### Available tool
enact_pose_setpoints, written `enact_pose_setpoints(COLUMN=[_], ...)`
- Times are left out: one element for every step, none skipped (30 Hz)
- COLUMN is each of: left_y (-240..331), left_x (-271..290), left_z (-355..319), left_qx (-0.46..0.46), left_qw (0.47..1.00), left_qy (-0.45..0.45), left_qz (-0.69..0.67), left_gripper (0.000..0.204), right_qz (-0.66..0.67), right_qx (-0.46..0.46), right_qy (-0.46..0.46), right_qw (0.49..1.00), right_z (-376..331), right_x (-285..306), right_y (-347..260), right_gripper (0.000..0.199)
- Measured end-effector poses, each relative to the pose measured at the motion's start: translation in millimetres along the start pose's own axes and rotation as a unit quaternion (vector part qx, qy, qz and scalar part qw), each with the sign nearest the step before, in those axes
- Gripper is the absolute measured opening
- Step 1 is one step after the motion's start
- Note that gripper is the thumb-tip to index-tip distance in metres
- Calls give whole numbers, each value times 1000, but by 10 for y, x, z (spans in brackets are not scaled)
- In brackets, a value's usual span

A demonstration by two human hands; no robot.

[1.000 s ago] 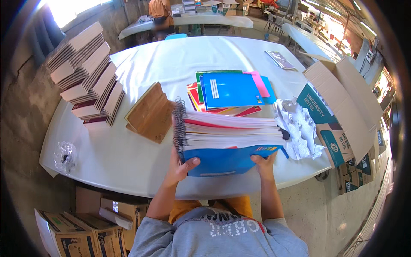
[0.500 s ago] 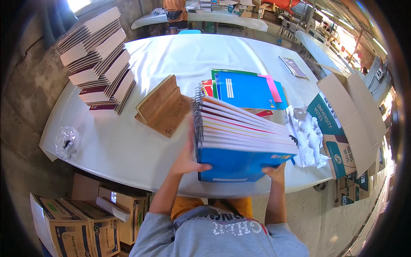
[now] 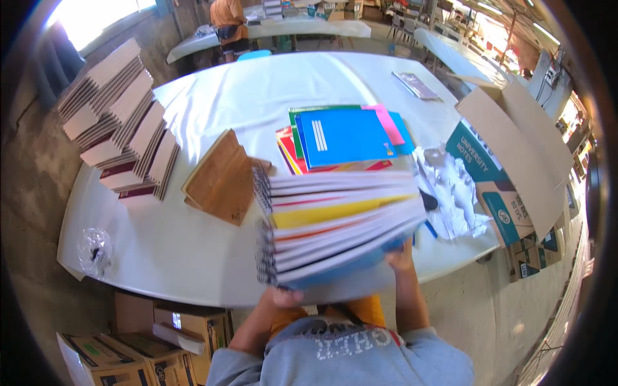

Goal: The person prepares spiral notebooks by checking the binding, trimming excess spiral wire with pliers, and stacking them in groups by color.

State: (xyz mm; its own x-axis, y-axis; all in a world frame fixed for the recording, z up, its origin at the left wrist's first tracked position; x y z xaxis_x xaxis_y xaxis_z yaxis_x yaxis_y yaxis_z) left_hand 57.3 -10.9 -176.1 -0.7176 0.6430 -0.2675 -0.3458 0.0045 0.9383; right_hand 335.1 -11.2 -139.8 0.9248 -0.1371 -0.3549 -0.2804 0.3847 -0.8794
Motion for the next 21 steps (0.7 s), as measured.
enact_pose_setpoints(left_y=[6, -13, -42, -87, -94, -99, -65, 2, 143, 289, 434, 564, 673, 787, 895, 1029, 1124, 1139, 1158, 1154, 1145], left_x=[-13, -16, -18, 4, 103, 274, 450, 709, 1013, 1307, 1544, 1727, 1854, 1956, 2015, 2065, 2126, 2180, 2209, 2246, 2283], left_z=[-11, -24, 26, 76, 86, 48, 42, -2, -129, -278, -356, -370, -310, -165, 40, 198, 381, 510, 574, 631, 707], left_qx=[3, 8, 15, 34, 47, 64, 65, 60, 49, 43, 37, 33, 29, 21, 12, 10, 62, 114, 110, 89, 68], left_qw=[1000, 1000, 999, 998, 993, 981, 961, 926, 872, 809, 757, 711, 678, 656, 649, 645, 652, 660, 662, 684, 705], left_qy=[7, 19, 34, 55, 101, 166, 244, 335, 432, 516, 563, 596, 612, 617, 616, 621, 596, 566, 565, 575, 582], left_qz=[-2, 0, 0, 10, 38, 74, 116, 165, 224, 278, 329, 371, 407, 433, 447, 445, 464, 480, 480, 440, 399], left_gripper=[90, 89, 88, 88, 87, 86, 85, 84, 83, 83, 82, 81, 80, 80, 79, 79, 78, 77, 77, 77, 77], right_qz=[7, -12, -76, -135, -128, -88, -89, -87, -79, -48, -20, -14, -16, -19, -19, -22, -25, -29, -10, 0, 8], right_qx=[13, 90, 108, 127, 121, 143, 146, 148, 140, 144, 151, 149, 106, 65, 70, 50, 39, 29, 27, 31, 33], right_qy=[-6, -31, -79, -127, -137, -108, -100, -96, -111, -68, -19, -28, -36, -41, -46, -23, -15, -5, 9, 19, 27], right_qw=[1000, 995, 988, 975, 975, 980, 980, 981, 981, 986, 988, 988, 994, 997, 996, 998, 999, 999, 1000, 999, 999], right_z=[30, 58, -34, -125, -101, -100, -110, -116, -84, -58, -45, -44, -50, -52, -43, -50, -74, -100, -111, -111, -109], right_x=[-16, -12, 247, 498, 364, 268, 399, 509, 397, 231, 155, 160, 229, 261, 241, 235, 248, 274, 296, 312, 334], right_y=[2, 9, 276, 561, 494, 363, 408, 472, 421, 246, 144, 146, 175, 217, 186, 157, 155, 154, 166, 164, 137], right_gripper=[103, 99, 95, 91, 91, 90, 89, 88, 88, 87, 85, 85, 89, 94, 94, 93, 93, 92, 88, 87, 85])
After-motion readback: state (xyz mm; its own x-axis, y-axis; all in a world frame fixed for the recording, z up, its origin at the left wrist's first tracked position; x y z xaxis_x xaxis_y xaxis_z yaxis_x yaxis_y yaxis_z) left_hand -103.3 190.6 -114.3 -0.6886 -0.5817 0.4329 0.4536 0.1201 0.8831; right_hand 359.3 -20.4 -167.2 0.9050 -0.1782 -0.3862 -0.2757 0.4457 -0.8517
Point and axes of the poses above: each hand's wrist, its own z-axis towards the middle knuckle, its own x-axis out of the back of the hand, y = z × x, the point moved 5 cm from there along z, towards the middle knuckle, and after that the axes turned 6 degrees about x, right-handed, at the moved point
